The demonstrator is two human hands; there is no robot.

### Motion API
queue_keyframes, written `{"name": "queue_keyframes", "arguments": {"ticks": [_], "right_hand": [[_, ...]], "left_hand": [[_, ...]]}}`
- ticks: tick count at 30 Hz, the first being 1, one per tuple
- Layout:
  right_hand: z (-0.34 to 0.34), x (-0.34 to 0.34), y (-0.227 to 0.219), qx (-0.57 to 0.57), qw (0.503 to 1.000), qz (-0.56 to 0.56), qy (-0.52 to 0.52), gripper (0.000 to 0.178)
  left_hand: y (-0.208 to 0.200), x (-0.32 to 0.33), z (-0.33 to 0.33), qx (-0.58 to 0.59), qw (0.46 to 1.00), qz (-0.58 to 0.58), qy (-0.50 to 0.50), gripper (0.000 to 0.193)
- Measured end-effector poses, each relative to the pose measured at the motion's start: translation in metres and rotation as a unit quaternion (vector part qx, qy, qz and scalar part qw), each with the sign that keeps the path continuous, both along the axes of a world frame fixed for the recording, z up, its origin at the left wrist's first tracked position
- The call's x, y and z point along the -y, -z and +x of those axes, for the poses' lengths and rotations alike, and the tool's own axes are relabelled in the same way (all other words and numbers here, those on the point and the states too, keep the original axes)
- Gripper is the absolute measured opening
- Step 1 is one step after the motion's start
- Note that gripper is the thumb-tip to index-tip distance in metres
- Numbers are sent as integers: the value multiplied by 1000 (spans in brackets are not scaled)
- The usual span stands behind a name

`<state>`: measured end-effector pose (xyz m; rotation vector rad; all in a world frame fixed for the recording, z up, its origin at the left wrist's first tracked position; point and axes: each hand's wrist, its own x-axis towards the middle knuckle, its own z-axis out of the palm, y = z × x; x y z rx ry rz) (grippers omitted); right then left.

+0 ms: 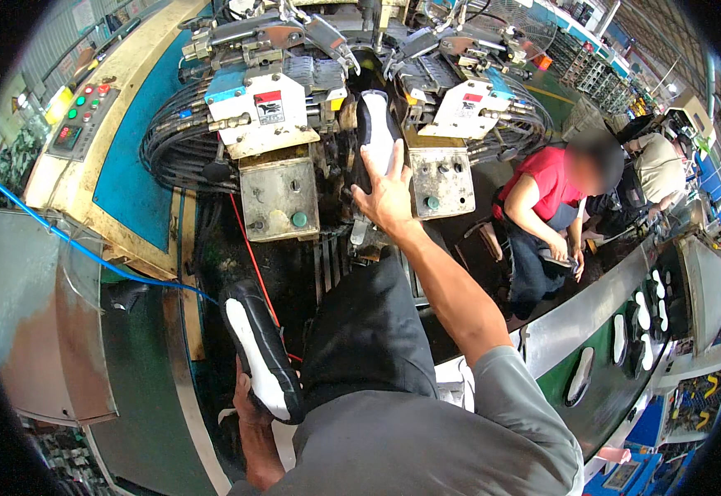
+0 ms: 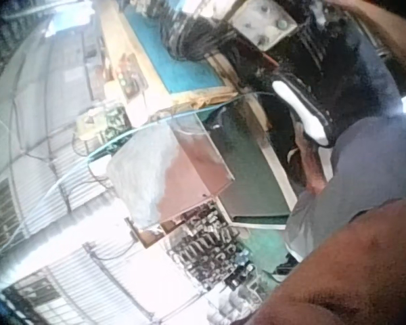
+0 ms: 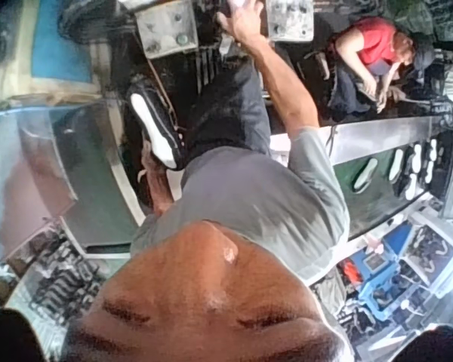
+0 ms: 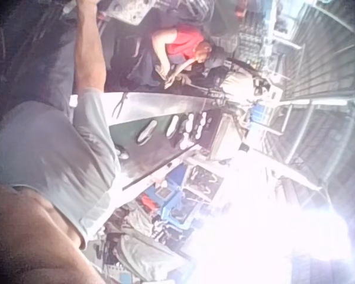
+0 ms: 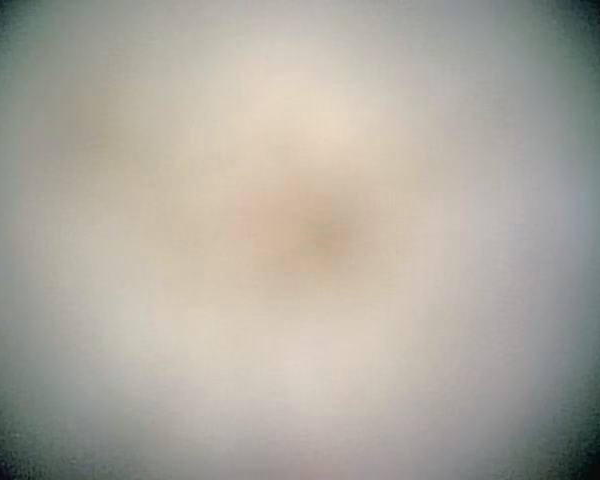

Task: Insert shoe lasts into uppers and place them on a conveyor belt using an automated lasting machine.

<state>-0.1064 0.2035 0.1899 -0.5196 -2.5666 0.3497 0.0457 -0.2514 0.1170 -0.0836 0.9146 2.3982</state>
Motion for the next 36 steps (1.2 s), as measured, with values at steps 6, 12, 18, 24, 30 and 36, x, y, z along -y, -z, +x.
{"name": "queue_keyframes", "arguments": {"ticks": [6, 12, 18, 24, 30, 36], "right_hand": [[-3, -8, 16, -11, 998, 56, -22, 90], [-5, -5, 12, -20, 999, 36, -27, 83], [-31, -13, 2, 0, 998, 54, -11, 84], [-101, -44, -14, 16, 998, 44, -46, 94], [-154, -70, -36, 47, 994, 95, 21, 85], [-157, -73, -31, 29, 994, 106, -10, 84]], "left_hand": [[-9, -4, -5, -54, 996, -63, 44, 108], [-20, -29, -28, -27, 982, -164, 88, 126], [-20, -58, -54, -36, 970, -208, 120, 132], [-39, -95, -66, -28, 961, -249, 115, 138], [-53, -144, -102, -101, 948, -271, 133, 130], [-53, -175, -122, -143, 936, -270, 173, 127]]}}
